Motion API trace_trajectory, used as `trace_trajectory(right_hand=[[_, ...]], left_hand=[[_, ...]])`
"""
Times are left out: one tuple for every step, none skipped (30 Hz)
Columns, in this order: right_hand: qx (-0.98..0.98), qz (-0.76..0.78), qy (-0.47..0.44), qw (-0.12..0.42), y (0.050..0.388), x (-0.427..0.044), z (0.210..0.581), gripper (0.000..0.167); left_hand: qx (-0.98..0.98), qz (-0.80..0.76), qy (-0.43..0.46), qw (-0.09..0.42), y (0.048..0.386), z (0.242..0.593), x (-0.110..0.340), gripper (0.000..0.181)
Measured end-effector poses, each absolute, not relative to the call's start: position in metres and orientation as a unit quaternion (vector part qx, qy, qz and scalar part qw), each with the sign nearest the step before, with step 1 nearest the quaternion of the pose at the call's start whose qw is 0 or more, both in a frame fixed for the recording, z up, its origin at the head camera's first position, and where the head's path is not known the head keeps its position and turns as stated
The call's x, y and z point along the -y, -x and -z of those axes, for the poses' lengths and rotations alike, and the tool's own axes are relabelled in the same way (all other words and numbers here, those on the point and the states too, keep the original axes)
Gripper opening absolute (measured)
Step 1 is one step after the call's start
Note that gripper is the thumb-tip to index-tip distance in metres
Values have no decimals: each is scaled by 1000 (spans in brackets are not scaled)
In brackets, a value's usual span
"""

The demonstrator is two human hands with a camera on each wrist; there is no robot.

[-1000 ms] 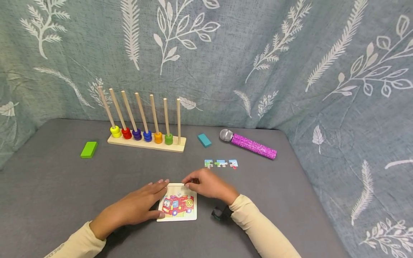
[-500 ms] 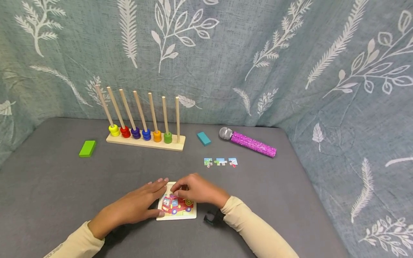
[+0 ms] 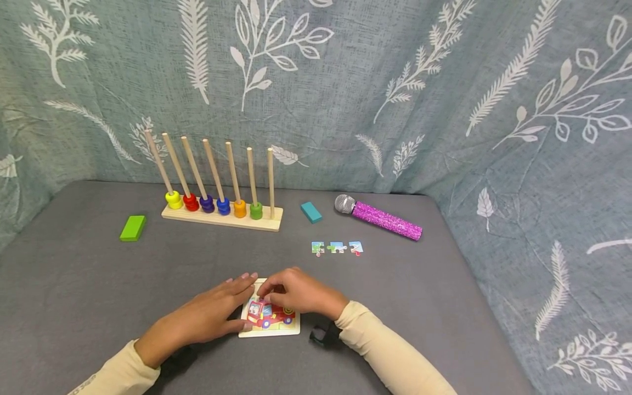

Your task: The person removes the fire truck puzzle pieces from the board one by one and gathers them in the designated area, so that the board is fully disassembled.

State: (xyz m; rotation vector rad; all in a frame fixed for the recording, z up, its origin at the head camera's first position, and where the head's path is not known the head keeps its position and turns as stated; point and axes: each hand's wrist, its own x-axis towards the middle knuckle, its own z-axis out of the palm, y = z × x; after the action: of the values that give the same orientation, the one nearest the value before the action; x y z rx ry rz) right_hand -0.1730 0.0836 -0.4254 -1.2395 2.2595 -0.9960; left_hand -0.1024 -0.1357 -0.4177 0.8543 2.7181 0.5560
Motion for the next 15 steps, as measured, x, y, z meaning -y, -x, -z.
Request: trace_trajectory(right_hand=[[-802,355,442,186,173,-84,425,13],[-802,357,443,184,173,-84,425,13],[-800,359,444,183,173,-84,424,13],[-799,361,445,183,172,-85,424,13],[-799,361,446,182,172,-85,424,13],[-798,362,446,182,172,-85,424,14],[-797,363,446,183,172,-85,424,14],[-797,364,446,183,172,-85,425,14],[-797,365,446,183,172,-85,425,14],[-797,365,446,182,172,-85,425,14],[-797,366,446,180,172,-85,426,14],[-797,366,446,178,172,-85,426,14],[-797,366,446,176,172,-85,425,14],[-798,366,447,174,173,-84,425,14],[-798,366,447,172,173,-84,425,14]], left_hand=[[-930,-188,-294,116,103,418,136,71],[-930,-187,-296,114,102,418,136,71],[-930,-185,-297,113,103,418,135,70],[-930,-185,-298,112,102,418,135,70],[-929,-185,-299,111,102,418,135,70],[-929,-185,-302,110,101,419,136,69],[-928,-186,-302,110,101,419,136,69],[-928,-187,-303,110,101,419,136,69],[-928,-187,-304,109,101,420,136,68],[-927,-188,-305,108,100,420,136,68],[-927,-188,-306,106,101,420,137,68],[-927,-188,-306,105,101,420,137,67],[-928,-188,-306,104,101,419,137,67],[-928,-187,-307,102,102,419,137,67],[-927,-187,-308,100,102,418,137,67]])
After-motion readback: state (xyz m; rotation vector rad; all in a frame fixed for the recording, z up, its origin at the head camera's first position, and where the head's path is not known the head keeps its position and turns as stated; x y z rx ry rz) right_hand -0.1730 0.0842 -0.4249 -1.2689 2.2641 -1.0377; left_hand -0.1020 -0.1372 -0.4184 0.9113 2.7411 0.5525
